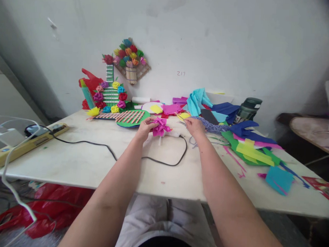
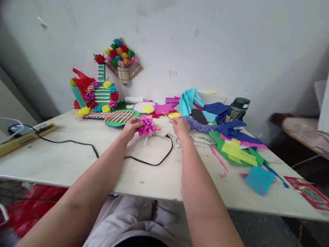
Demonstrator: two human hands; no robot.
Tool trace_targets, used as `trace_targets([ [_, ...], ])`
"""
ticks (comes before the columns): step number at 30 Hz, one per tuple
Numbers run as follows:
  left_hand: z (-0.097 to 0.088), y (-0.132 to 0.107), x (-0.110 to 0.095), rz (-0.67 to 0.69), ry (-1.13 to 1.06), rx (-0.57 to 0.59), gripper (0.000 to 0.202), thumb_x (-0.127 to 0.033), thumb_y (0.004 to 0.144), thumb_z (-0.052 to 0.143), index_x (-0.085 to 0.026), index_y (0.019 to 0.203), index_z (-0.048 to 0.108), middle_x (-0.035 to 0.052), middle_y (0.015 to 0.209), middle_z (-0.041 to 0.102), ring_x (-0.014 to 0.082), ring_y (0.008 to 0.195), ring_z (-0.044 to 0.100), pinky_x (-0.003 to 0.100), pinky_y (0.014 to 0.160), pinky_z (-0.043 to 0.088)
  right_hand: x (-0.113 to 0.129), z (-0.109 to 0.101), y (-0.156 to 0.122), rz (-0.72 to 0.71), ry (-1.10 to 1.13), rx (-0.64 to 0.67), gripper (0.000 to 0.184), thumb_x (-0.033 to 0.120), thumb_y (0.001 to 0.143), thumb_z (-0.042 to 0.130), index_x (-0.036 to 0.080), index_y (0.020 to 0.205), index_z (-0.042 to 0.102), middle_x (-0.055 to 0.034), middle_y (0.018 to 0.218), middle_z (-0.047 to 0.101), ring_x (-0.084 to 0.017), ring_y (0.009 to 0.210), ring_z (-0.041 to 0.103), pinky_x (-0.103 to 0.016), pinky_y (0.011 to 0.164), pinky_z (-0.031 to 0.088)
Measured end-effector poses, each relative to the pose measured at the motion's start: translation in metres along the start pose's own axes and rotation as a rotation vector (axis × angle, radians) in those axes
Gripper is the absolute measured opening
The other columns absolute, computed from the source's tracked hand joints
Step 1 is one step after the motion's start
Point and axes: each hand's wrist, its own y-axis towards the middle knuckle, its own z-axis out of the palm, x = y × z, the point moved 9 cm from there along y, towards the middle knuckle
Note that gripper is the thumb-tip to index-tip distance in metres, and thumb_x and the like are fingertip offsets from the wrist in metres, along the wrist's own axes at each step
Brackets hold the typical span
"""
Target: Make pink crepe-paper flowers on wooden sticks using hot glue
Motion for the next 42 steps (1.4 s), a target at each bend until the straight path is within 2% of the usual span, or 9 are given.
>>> trace_targets([
  [4, 0.001, -0.001, 0.000, 0.000, 0.004, 0.021, 0.038, -0.026, 0.046, 0.079, -0.016, 0.077, 0.060, -0.0008, 0.063, 0.064, 0.0130, 0.055, 0.059, 0.024, 0.054, 0.045, 0.021, -0.002, 0.000, -0.154, 0.171, 0.023, 0.025, 0.034, 0.083, 0.054, 0.023, 0.094, 0.074, -0.0012, 0.071, 0.071, -0.016, 0.070, 0.062, -0.024, 0.063, 0.041],
  [11, 0.001, 0.000, 0.004, -0.009, 0.036, 0.044, 0.038, -0.025, 0.048, 0.079, -0.016, 0.078, 0.059, -0.0016, 0.062, 0.063, 0.0123, 0.053, 0.058, 0.024, 0.054, 0.044, 0.036, 0.001, -0.004, -0.234, 0.274, 0.070, 0.019, 0.033, 0.077, 0.063, 0.023, 0.084, 0.076, -0.0010, 0.072, 0.073, -0.016, 0.071, 0.063, -0.024, 0.064, 0.041],
  [23, 0.002, -0.001, 0.004, -0.018, 0.035, 0.048, 0.040, -0.027, 0.047, 0.080, -0.017, 0.079, 0.058, -0.0008, 0.064, 0.065, 0.0129, 0.054, 0.059, 0.024, 0.054, 0.043, 0.040, 0.004, -0.008, -0.228, 0.208, 0.108, 0.022, 0.035, 0.079, 0.060, 0.023, 0.088, 0.076, -0.0013, 0.081, 0.074, -0.016, 0.075, 0.063, -0.024, 0.064, 0.041],
  [42, 0.004, 0.000, 0.006, -0.021, 0.043, 0.080, 0.039, -0.028, 0.048, 0.081, -0.016, 0.078, 0.059, -0.0001, 0.065, 0.065, 0.0127, 0.054, 0.059, 0.023, 0.052, 0.043, 0.043, 0.001, -0.009, -0.234, 0.169, 0.109, 0.021, 0.035, 0.079, 0.060, 0.024, 0.088, 0.076, -0.0009, 0.082, 0.074, -0.016, 0.076, 0.064, -0.025, 0.066, 0.041],
])
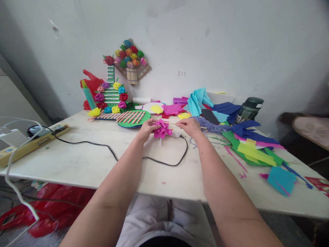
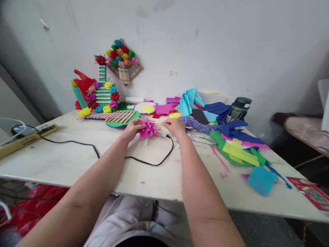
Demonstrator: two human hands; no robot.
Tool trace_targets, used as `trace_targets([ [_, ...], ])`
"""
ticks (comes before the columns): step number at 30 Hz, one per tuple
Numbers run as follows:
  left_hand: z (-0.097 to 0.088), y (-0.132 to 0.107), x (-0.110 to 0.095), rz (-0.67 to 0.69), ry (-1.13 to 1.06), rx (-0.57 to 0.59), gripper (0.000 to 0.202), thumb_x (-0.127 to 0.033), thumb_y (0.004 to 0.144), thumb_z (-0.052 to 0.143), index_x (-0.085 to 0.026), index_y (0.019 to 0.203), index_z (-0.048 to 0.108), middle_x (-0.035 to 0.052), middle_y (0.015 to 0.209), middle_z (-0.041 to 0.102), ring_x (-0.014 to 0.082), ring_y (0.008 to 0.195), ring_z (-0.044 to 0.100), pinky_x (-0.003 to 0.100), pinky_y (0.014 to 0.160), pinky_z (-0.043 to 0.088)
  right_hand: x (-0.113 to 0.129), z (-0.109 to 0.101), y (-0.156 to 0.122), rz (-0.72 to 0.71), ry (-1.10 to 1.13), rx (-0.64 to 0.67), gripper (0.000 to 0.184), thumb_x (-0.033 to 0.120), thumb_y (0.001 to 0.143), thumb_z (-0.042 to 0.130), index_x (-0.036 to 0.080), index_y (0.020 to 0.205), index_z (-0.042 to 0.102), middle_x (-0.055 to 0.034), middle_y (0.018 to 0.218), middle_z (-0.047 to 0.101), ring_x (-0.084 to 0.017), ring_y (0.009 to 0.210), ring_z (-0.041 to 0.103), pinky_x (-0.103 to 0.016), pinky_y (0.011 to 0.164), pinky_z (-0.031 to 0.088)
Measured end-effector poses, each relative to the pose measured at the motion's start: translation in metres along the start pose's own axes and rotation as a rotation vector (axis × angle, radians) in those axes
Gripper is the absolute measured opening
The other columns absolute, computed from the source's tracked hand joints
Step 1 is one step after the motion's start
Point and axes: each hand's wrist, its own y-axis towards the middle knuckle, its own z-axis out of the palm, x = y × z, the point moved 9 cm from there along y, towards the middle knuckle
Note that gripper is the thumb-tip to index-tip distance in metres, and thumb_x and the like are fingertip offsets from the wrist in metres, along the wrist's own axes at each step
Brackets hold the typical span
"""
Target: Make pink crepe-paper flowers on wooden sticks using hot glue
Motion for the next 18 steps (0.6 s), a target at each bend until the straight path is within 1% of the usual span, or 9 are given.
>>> trace_targets([
  [8, 0.006, -0.002, -0.001, -0.014, 0.005, 0.044, 0.037, -0.025, 0.049, 0.080, -0.016, 0.078, 0.060, 0.0004, 0.065, 0.065, 0.0124, 0.052, 0.058, 0.022, 0.049, 0.042, 0.005, -0.001, -0.002, -0.017, 0.002, 0.020, 0.019, 0.033, 0.079, 0.060, 0.024, 0.086, 0.076, -0.0010, 0.083, 0.074, -0.016, 0.077, 0.064, -0.024, 0.066, 0.042],
  [11, 0.008, -0.003, -0.001, -0.023, 0.013, 0.064, 0.036, -0.025, 0.049, 0.079, -0.015, 0.079, 0.061, 0.0004, 0.063, 0.064, 0.0118, 0.051, 0.057, 0.021, 0.048, 0.041, 0.004, 0.001, -0.001, -0.024, 0.002, 0.024, 0.018, 0.032, 0.079, 0.061, 0.024, 0.086, 0.076, -0.0007, 0.084, 0.074, -0.015, 0.076, 0.064, -0.024, 0.066, 0.042],
  [18, 0.015, -0.006, -0.001, -0.058, 0.037, 0.144, 0.033, -0.022, 0.049, 0.078, -0.015, 0.076, 0.062, 0.0006, 0.062, 0.064, 0.0109, 0.049, 0.056, 0.021, 0.046, 0.038, 0.002, 0.000, -0.001, -0.058, 0.034, 0.053, 0.016, 0.030, 0.078, 0.064, 0.022, 0.084, 0.076, -0.0025, 0.087, 0.074, -0.015, 0.080, 0.064, -0.024, 0.072, 0.044],
])
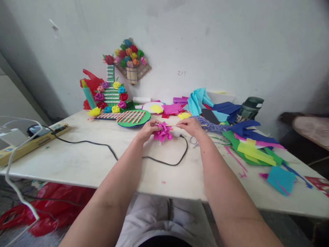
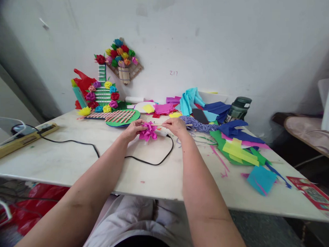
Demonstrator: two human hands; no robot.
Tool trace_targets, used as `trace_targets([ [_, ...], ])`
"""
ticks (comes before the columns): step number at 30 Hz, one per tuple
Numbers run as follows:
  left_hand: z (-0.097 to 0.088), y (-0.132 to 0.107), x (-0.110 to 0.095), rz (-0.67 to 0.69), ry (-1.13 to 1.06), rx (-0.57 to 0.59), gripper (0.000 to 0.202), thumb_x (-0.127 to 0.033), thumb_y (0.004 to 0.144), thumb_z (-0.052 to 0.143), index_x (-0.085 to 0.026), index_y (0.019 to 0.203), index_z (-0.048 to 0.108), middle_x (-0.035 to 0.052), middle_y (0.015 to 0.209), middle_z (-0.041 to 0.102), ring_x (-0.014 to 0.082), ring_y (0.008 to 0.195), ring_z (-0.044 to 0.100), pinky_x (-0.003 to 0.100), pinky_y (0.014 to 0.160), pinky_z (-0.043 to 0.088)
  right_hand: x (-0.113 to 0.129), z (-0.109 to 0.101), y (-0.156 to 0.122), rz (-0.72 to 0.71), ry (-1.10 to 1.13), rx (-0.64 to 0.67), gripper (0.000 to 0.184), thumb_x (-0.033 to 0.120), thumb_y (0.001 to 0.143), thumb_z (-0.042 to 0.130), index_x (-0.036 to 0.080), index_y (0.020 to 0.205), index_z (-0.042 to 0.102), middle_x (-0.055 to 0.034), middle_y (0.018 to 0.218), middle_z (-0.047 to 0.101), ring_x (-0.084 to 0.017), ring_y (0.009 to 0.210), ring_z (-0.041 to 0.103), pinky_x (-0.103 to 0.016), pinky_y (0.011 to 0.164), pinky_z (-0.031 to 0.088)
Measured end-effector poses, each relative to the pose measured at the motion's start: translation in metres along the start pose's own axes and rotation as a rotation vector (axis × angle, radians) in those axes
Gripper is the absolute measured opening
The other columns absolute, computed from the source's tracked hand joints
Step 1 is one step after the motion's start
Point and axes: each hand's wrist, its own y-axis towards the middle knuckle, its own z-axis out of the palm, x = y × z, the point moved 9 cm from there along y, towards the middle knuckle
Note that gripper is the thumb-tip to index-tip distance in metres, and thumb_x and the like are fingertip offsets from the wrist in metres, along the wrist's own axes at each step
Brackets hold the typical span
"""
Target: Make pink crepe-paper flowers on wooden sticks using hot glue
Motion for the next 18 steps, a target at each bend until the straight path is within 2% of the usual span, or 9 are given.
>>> trace_targets([
  [10, 0.0063, -0.0016, 0.0022, -0.047, -0.009, 0.056, 0.030, -0.019, 0.047, 0.077, -0.015, 0.072, 0.061, 0.0006, 0.062, 0.064, 0.0110, 0.051, 0.055, 0.022, 0.050, 0.038, -0.0062, 0.0059, 0.0019, -0.042, 0.056, 0.048, 0.014, 0.028, 0.075, 0.066, 0.021, 0.082, 0.076, -0.0025, 0.082, 0.074, -0.015, 0.076, 0.064, -0.024, 0.068, 0.044],
  [18, 0.0100, -0.0038, 0.0013, -0.056, -0.010, 0.086, 0.032, -0.018, 0.047, 0.077, -0.014, 0.075, 0.062, 0.0014, 0.064, 0.065, 0.0112, 0.052, 0.056, 0.022, 0.051, 0.038, -0.0030, 0.0051, -0.0003, -0.056, 0.068, 0.088, 0.014, 0.027, 0.075, 0.066, 0.019, 0.082, 0.076, -0.0036, 0.080, 0.074, -0.014, 0.073, 0.063, -0.023, 0.066, 0.042],
])
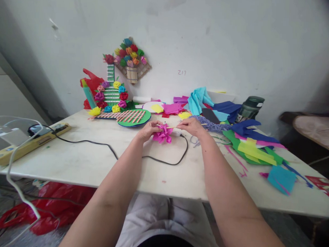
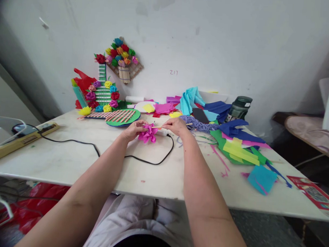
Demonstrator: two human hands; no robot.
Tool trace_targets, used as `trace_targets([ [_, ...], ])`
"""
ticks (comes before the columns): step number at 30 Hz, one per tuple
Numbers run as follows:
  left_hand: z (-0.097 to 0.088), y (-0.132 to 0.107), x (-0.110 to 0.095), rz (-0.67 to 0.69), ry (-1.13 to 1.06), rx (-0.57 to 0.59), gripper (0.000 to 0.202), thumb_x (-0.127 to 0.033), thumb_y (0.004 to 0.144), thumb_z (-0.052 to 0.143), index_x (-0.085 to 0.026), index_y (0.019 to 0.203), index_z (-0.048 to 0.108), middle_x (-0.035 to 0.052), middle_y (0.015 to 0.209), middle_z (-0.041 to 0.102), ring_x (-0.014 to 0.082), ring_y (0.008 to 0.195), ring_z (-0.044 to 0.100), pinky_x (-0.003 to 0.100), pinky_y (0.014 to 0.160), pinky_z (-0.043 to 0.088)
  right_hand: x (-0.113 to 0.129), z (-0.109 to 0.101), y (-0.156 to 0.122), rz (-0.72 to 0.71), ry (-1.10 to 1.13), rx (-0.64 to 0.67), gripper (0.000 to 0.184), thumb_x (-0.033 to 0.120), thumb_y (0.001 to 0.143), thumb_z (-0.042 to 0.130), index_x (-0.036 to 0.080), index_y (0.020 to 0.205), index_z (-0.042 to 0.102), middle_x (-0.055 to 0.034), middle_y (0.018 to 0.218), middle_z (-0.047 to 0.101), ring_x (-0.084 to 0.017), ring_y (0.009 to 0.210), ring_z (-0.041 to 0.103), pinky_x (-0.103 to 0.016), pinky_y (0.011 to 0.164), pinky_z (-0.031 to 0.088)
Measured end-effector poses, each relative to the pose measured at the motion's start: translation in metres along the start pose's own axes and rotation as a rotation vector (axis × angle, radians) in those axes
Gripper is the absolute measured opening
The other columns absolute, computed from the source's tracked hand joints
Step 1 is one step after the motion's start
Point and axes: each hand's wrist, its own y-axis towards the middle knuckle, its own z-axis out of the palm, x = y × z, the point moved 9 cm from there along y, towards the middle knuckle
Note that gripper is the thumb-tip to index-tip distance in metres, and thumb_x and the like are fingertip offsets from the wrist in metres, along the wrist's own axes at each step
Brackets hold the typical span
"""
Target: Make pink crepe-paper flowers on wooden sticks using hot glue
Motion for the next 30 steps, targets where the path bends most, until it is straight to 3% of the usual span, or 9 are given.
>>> trace_targets([
  [15, -0.0016, 0.0025, 0.0001, 0.030, 0.027, -0.002, 0.035, -0.019, 0.048, 0.078, -0.013, 0.077, 0.060, -0.0005, 0.063, 0.065, 0.0096, 0.051, 0.056, 0.020, 0.050, 0.040, 0.0052, -0.0027, 0.0011, -0.030, -0.043, 0.008, 0.015, 0.030, 0.075, 0.067, 0.020, 0.081, 0.076, -0.0043, 0.083, 0.074, -0.017, 0.076, 0.064, -0.025, 0.067, 0.042],
  [30, -0.0059, 0.0020, -0.0045, 0.070, 0.043, -0.052, 0.040, -0.021, 0.048, 0.080, -0.014, 0.082, 0.061, 0.0001, 0.064, 0.065, 0.0106, 0.053, 0.057, 0.022, 0.052, 0.041, -0.0043, -0.0016, 0.0031, 0.016, -0.025, -0.032, 0.017, 0.030, 0.076, 0.065, 0.020, 0.084, 0.076, -0.0050, 0.085, 0.074, -0.018, 0.078, 0.063, -0.026, 0.068, 0.041],
])
